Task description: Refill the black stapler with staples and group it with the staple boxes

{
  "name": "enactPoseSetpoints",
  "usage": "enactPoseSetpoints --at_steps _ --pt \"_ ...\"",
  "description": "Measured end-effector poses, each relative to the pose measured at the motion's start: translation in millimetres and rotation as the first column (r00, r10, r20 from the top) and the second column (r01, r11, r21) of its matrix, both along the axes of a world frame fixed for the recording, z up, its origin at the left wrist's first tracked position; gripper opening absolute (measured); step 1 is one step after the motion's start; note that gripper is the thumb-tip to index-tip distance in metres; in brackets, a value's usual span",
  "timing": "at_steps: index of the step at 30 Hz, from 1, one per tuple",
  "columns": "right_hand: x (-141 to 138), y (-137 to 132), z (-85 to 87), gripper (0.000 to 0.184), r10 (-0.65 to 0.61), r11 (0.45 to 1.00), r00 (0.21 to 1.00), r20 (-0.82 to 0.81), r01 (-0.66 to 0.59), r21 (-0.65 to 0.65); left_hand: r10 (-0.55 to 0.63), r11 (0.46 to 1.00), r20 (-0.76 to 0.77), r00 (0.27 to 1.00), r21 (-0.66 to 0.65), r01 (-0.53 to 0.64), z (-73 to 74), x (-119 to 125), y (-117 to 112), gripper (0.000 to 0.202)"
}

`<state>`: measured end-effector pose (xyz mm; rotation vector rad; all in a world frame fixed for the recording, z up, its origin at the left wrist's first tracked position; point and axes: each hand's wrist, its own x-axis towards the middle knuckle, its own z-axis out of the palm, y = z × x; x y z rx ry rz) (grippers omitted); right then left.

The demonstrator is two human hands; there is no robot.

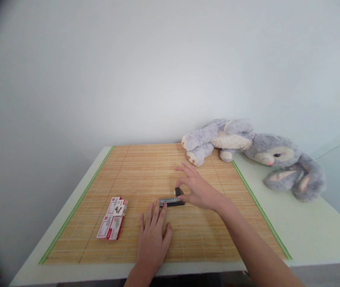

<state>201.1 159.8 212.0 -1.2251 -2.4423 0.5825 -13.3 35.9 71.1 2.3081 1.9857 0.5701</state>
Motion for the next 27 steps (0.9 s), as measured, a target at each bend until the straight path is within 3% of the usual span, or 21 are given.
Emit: enactPoseSetpoints --at_steps 3,7,11,14,17,21,23,27 --pt "44 -10 -1.6 0.019 -0.067 0.997 0.998 0.011 0.067 0.033 -0.002 1.0 0.0 1.0 -0.006 0.002 0.8 -1 0 0.071" --pt "88 -20 -38.2 0.024 -0.174 0.985 0.985 -0.002 0.174 -0.012 -0.007 1.0 0.01 1.0 0.007 0.007 -0.2 -2 1 0.072" --pt "108 -25 -79.8 0.026 -0.23 0.971 0.972 -0.041 0.227 -0.071 0.002 1.0 0.01 1.0 0.013 -0.002 0.7 -1 1 0.071" --pt "110 -29 -95.0 0.028 -0.24 0.968 0.968 -0.071 0.233 -0.098 -0.001 1.0 0.01 1.0 0.017 0.001 1.0 1 2 0.07" --pt "110 -33 -96.2 0.033 -0.253 0.965 0.964 -0.086 0.246 -0.086 -0.011 0.999 0.039 0.999 0.031 0.01 -1.9 -4 2 0.063" --pt "110 -46 -83.1 0.058 -0.296 0.955 0.951 -0.095 0.291 -0.061 0.058 0.987 0.11 0.992 0.144 -0.074 -3.7 -32 -4 0.043" --pt "111 -57 -73.2 0.066 -0.333 0.943 0.936 -0.111 0.331 -0.035 0.163 0.958 0.138 0.977 0.214 -0.19 -0.8 -54 -11 0.037" --pt "103 -81 -58.9 0.053 -0.407 0.909 0.896 -0.179 0.416 0.013 0.438 0.857 0.123 0.89 0.24 -0.455 4.7 -90 -28 0.052"
